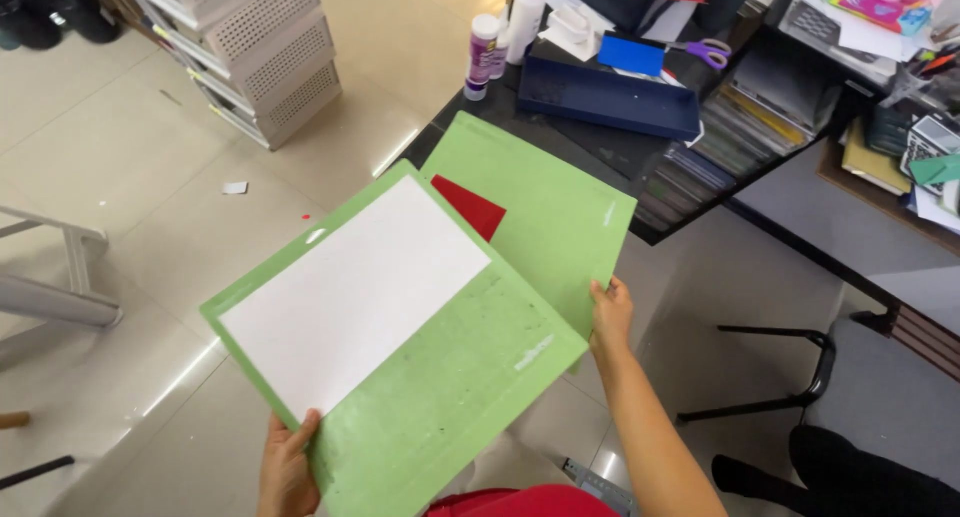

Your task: Assembling a multi-layered explosion gift box, including cutting paper designs with a machine, weeding the cutouts, and gluing them.

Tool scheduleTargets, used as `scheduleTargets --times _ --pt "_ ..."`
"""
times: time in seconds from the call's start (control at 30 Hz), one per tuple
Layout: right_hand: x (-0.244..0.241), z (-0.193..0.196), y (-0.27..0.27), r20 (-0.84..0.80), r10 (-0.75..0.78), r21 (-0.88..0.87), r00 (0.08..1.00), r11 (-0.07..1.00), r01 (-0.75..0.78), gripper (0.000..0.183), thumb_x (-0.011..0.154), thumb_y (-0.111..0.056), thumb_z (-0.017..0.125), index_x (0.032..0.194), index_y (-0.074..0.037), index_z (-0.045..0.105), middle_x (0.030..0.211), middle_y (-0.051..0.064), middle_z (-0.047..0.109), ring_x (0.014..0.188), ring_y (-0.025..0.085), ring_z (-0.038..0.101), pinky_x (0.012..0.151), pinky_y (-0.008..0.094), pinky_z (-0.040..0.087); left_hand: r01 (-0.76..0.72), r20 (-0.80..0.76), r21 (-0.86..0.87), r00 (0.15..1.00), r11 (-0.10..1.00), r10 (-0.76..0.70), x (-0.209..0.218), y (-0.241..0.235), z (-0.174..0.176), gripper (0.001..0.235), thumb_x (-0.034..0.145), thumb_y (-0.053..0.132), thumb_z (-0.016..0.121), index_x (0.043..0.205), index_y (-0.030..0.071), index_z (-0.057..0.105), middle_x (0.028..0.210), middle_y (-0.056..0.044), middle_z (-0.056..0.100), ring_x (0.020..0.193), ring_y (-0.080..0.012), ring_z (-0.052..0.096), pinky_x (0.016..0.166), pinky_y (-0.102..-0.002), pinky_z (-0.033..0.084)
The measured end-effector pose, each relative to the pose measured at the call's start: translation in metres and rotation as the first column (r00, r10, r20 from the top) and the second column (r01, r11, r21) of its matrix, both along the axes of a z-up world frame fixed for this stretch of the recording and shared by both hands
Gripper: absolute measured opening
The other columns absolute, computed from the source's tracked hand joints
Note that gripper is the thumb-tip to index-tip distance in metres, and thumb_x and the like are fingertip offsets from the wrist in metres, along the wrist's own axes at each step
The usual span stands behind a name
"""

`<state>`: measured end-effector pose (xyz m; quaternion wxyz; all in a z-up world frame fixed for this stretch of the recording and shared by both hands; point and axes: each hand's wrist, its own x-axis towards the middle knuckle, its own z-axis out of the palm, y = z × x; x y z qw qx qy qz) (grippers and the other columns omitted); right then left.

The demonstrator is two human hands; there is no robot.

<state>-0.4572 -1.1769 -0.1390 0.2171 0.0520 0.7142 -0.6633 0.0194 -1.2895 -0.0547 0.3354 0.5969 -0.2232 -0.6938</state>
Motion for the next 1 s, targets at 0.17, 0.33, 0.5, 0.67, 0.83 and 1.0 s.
scheduleTargets --times 0.17,0.33,0.5,0.67,0.83,1.0 --pt "-0.005 0.037 0.011 -0.033 0.210 0.170 0.977 0.965 -0.202 0.065 0.091 -0.034 0.073 0.147 -0.007 0.052 0.096 0.006 0.070 0.085 0.017 0.067 0.073 0.036 0.053 0.033 -0.060 0.045 0.998 0.998 -0.030 -0.075 0.005 0.017 0.054 0.097 0.002 0.055 0.149 0.015 0.049 0.131 -0.012 0.062 0.102 -0.0326 0.059 0.086 -0.048 0.052" --pt "-0.035 0.060 0.019 0.010 0.263 0.222 0.965 0.940 -0.258 0.059 0.092 -0.047 0.065 0.139 -0.011 0.059 0.092 0.005 0.071 0.076 0.016 0.066 0.066 0.035 0.052 0.045 -0.055 0.067 0.998 0.997 -0.041 -0.134 0.008 0.018 0.059 0.096 0.003 0.055 0.152 0.016 0.048 0.137 -0.011 0.062 0.109 -0.0319 0.058 0.092 -0.048 0.051" --pt "-0.083 0.055 0.023 -0.061 0.238 0.241 0.969 0.946 -0.217 0.025 0.097 -0.019 0.067 0.121 -0.011 0.072 0.091 0.006 0.072 0.078 0.016 0.066 0.076 0.032 0.055 0.017 -0.063 0.092 0.998 0.996 -0.011 -0.169 0.009 0.021 0.058 0.097 0.002 0.055 0.152 0.018 0.048 0.138 -0.009 0.062 0.112 -0.0312 0.059 0.094 -0.048 0.051" --pt "-0.143 0.046 0.014 -0.249 0.285 0.253 0.926 0.942 -0.222 0.015 0.101 -0.008 0.063 0.112 -0.006 0.072 0.084 0.008 0.070 0.073 0.016 0.068 0.068 0.031 0.062 0.044 -0.037 0.109 0.999 0.993 -0.040 -0.188 0.006 0.047 0.066 0.094 0.000 0.054 0.157 0.015 0.041 0.143 -0.013 0.059 0.117 -0.0353 0.058 0.101 -0.051 0.051" --pt "-0.184 0.122 -0.026 -0.503 0.473 0.513 0.724 0.837 -0.190 0.017 0.096 -0.014 0.067 0.108 -0.016 0.079 0.095 -0.001 0.075 0.080 0.012 0.065 0.078 0.029 0.052 0.021 -0.054 0.123 0.998 0.992 -0.014 -0.207 0.002 0.035 0.069 0.092 0.003 0.054 0.158 0.014 0.039 0.150 -0.014 0.056 0.124 -0.0366 0.056 0.105 -0.052 0.048" --pt "-0.263 0.108 -0.087 -0.673 0.722 0.703 0.160 0.692 -0.164 0.035 0.092 -0.014 0.064 0.126 -0.010 0.074 0.121 0.009 0.071 0.116 0.032 0.057 0.102 0.044 0.046 -0.011 -0.003 0.068 1.000 0.998 0.011 -0.224 0.006 0.015 0.056 0.096 -0.001 0.055 0.151 0.009 0.048 0.134 -0.017 0.063 0.108 -0.0350 0.060 0.093 -0.050 0.053"
